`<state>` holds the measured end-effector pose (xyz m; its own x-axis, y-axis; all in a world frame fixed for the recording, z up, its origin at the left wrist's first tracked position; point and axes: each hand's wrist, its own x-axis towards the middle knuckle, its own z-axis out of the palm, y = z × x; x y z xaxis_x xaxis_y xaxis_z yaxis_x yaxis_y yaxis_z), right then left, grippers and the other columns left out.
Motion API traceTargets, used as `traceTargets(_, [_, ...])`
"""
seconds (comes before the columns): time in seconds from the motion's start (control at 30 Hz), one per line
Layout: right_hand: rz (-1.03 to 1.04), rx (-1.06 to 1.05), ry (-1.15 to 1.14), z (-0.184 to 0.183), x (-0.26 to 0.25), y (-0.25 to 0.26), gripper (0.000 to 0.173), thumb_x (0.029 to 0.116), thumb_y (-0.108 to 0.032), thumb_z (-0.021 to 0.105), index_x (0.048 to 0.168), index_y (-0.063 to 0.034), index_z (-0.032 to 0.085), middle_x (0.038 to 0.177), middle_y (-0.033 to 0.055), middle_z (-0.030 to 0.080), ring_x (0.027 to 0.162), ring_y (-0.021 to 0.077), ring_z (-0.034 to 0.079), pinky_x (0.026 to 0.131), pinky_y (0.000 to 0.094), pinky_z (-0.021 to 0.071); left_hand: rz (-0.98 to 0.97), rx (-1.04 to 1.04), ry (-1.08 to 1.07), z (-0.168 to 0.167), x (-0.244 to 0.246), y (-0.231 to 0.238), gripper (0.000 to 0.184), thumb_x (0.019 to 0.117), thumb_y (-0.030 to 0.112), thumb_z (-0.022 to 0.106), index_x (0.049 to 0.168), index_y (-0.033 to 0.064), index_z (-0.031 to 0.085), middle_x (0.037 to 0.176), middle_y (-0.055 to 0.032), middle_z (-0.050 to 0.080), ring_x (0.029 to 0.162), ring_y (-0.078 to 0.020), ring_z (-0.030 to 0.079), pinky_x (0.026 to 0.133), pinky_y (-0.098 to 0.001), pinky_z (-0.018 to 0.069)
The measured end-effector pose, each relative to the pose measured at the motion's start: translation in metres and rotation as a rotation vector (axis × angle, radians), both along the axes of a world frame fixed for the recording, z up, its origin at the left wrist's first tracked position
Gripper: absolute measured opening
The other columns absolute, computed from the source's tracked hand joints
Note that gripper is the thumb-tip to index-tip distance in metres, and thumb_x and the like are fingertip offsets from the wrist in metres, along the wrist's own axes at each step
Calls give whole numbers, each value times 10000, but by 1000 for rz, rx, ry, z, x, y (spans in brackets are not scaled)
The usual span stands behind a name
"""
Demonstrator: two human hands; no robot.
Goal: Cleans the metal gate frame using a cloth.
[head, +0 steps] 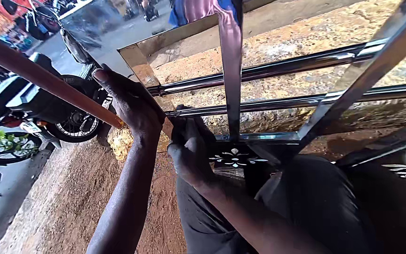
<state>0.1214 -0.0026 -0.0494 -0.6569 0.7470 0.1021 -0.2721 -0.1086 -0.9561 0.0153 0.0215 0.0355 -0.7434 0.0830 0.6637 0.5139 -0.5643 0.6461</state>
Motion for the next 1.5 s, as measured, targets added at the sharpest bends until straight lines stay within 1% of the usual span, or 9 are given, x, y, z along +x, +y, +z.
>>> traceTargets(0.1, [11, 48, 56, -24, 3, -6, 817, 871, -59, 582, 1621, -110, 262, 1109, 94, 670, 801, 119, 626, 639, 309, 538, 12, -12, -17, -2, -2, 2, 416, 1125, 369, 215, 980, 186, 559, 852, 89, 599, 848, 27, 600, 824, -188, 505])
traceTargets(0.17, [-161, 341, 3, -39, 0, -8, 748, 891, -52, 621, 1580, 5, 336, 989, 110, 728, 779, 159, 692, 663, 350, 595, 1, -31, -27, 0, -4, 2, 402, 1122, 386, 217, 1025, 184, 550, 873, 83, 592, 863, 19, 598, 843, -201, 509])
traceTargets(0.27, [-441, 631, 10, -49, -2, 5, 459, 862, -73, 690, 1304, 49, 664, 812, 109, 752, 665, 201, 717, 567, 383, 589, 26, -27, -62, 0, -1, 2, 426, 1121, 394, 219, 941, 192, 548, 782, 90, 575, 764, 22, 590, 761, -189, 512])
traceTargets(0.43, [-693, 741, 283, -22, -18, 19, 105, 847, -59, 762, 926, 8, 779, 933, 122, 785, 901, 167, 762, 851, 286, 617, 3, 38, 13, 1, 1, 1, 403, 1129, 330, 183, 1037, 170, 541, 910, 84, 610, 916, 21, 604, 881, -203, 499])
traceTargets(0.5, [-733, 761, 335, -8, -26, 22, 88, 834, -39, 772, 904, 13, 786, 919, 129, 782, 871, 171, 750, 828, 279, 607, 14, 29, 68, -1, 2, -2, 408, 1129, 292, 167, 1149, 124, 538, 1044, 55, 633, 1054, 0, 601, 989, -237, 476])
traceTargets(0.7, [-623, 818, 106, -56, -10, 15, 123, 852, -69, 710, 927, -54, 807, 877, 84, 755, 875, 173, 726, 816, 270, 597, 17, -60, -55, 2, 2, -4, 484, 1117, 428, 184, 834, 204, 507, 662, 72, 517, 643, -22, 573, 655, -229, 529])
traceTargets(0.87, [-771, 848, 282, -3, -28, 17, 78, 833, -55, 729, 878, -23, 785, 864, 104, 764, 869, 164, 735, 814, 253, 594, 107, -51, 81, 0, 4, -7, 394, 1127, 317, 175, 1222, 130, 509, 1103, 77, 592, 1090, 27, 563, 1020, -220, 438])
traceTargets(1.03, [-644, 851, 243, -58, -17, 16, 55, 825, -43, 720, 824, -41, 775, 829, 77, 718, 837, 162, 691, 771, 253, 584, 47, -30, 0, 1, 4, -7, 424, 1123, 368, 180, 895, 222, 506, 731, 112, 528, 703, 27, 562, 711, -169, 501])
traceTargets(1.5, [-643, 1005, 353, -44, -23, 24, 80, 824, -54, 687, 834, -48, 766, 812, 83, 704, 864, 202, 690, 805, 304, 580, 60, -43, 7, 1, 7, -9, 404, 1123, 356, 194, 957, 206, 531, 797, 115, 572, 787, 48, 588, 773, -161, 505])
